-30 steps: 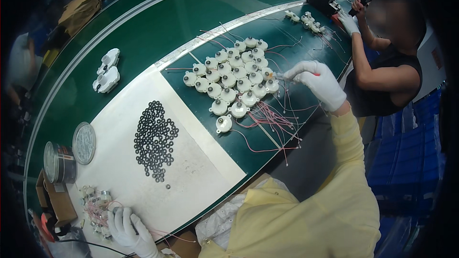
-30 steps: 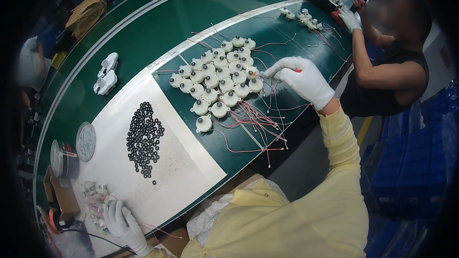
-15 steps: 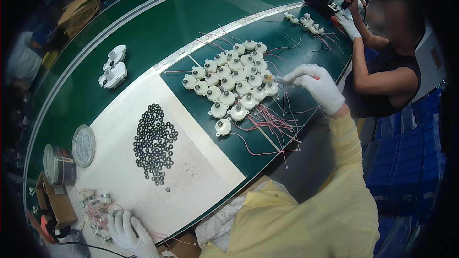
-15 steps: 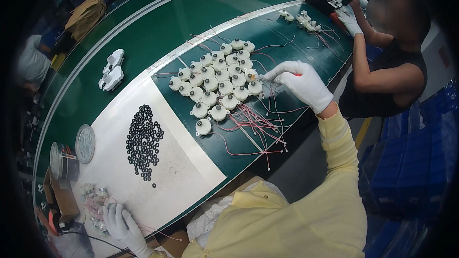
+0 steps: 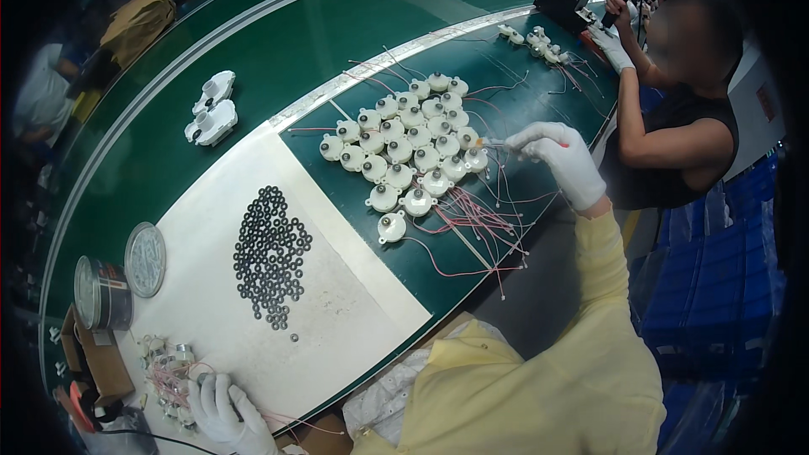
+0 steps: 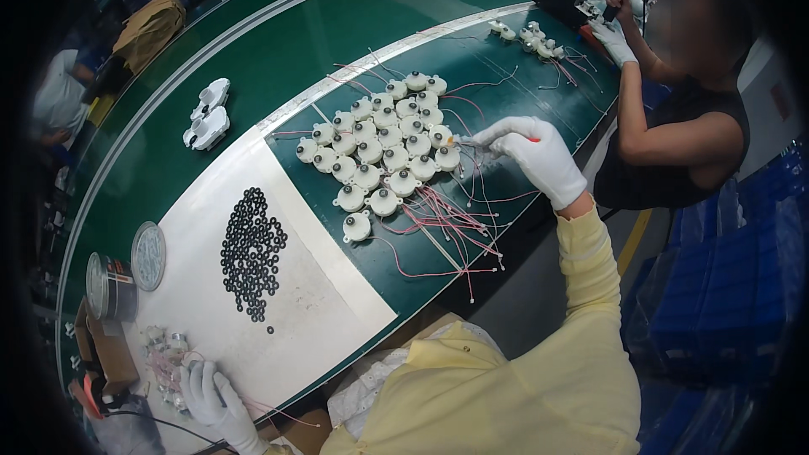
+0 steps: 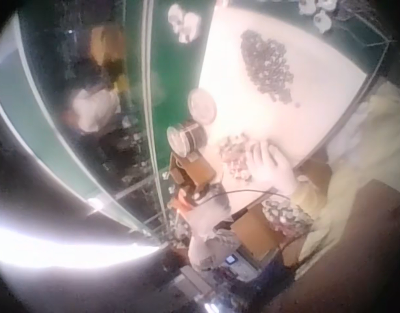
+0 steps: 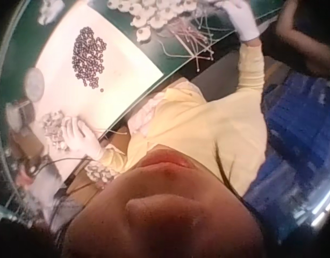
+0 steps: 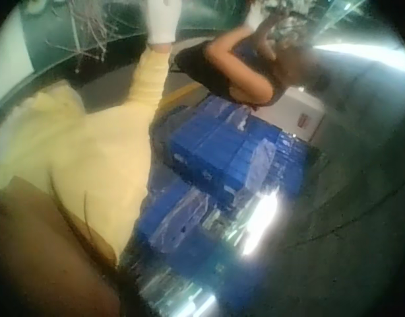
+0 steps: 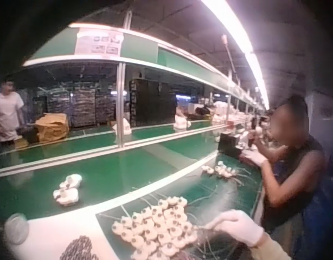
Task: The person assembles small white electronic components by hand, picking up metal washers and placing them onto the devices. They use a red-handled tool to apply a substance from a metal tin onto the components. The person handles the components one at a time, moving them between piles on the green workbench.
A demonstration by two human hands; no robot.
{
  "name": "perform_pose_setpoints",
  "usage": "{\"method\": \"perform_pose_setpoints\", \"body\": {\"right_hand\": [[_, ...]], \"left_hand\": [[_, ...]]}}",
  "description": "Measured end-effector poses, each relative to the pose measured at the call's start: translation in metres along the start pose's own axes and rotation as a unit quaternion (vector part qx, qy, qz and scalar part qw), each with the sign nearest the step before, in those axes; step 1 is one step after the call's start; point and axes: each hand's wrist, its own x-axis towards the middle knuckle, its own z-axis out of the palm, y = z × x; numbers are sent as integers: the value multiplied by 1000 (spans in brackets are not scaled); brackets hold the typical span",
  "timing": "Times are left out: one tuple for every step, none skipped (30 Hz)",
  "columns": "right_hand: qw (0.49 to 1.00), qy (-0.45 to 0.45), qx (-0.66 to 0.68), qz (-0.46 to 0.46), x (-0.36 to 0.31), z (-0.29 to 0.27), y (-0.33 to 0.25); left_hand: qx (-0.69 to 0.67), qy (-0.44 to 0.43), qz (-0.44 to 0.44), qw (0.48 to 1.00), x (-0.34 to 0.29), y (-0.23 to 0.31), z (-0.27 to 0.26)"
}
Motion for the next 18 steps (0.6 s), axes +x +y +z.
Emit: {"method": "perform_pose_setpoints", "body": {"right_hand": [[1000, 1, 8, 2, -3, -1, 1], [1000, 1, 17, 5, -5, -3, 2], [1000, 1, 25, 7, -6, -4, 3], [1000, -1, 26, 8, -7, -3, 2], [1000, -3, 27, 9, -7, -2, 0], [1000, -4, 29, 9, -8, -1, -1], [999, -6, 29, 14, -7, 0, 0], [999, -7, 29, 18, -6, 1, 1], [999, -8, 30, 23, -5, 1, 1], [999, -11, 33, 26, -5, 2, 0], [999, -14, 36, 29, -4, 4, -2], [999, -17, 39, 33, -4, 4, -3], [998, -20, 39, 35, -3, 3, -2], [998, -23, 38, 37, -3, 3, 0], [998, -26, 37, 40, -3, 1, 1], [998, -30, 38, 45, -4, 0, 1], [997, -34, 39, 50, -4, -1, 2], [997, -38, 39, 55, -5, -3, 2]], "left_hand": [[1, 6, 6, 1000, 10, 9, -7], [6, 7, 11, 1000, 10, 9, -7], [11, 7, 15, 1000, 10, 8, -7], [17, 8, 21, 1000, 10, 7, -7], [9, -3, 8, 1000, 1, -1, -2], [1, -14, -5, 1000, -14, -13, 8], [-7, -25, -20, 999, -17, -15, 11], [-8, -24, -18, 1000, -20, -18, 12], [-9, -23, -16, 1000, -23, -20, 13], [-11, -23, -14, 1000, -23, -20, 13], [-11, -22, -11, 1000, -23, -21, 14], [-11, -20, -9, 1000, -23, -21, 14], [-10, -17, -7, 1000, -23, -21, 15], [-11, -17, -7, 1000, -23, -21, 14], [-12, -18, -7, 1000, -23, -22, 14], [-12, -18, -8, 1000, -23, -21, 14], [-12, -16, -7, 1000, -23, -21, 14], [-12, -13, -6, 1000, -23, -21, 14]]}}
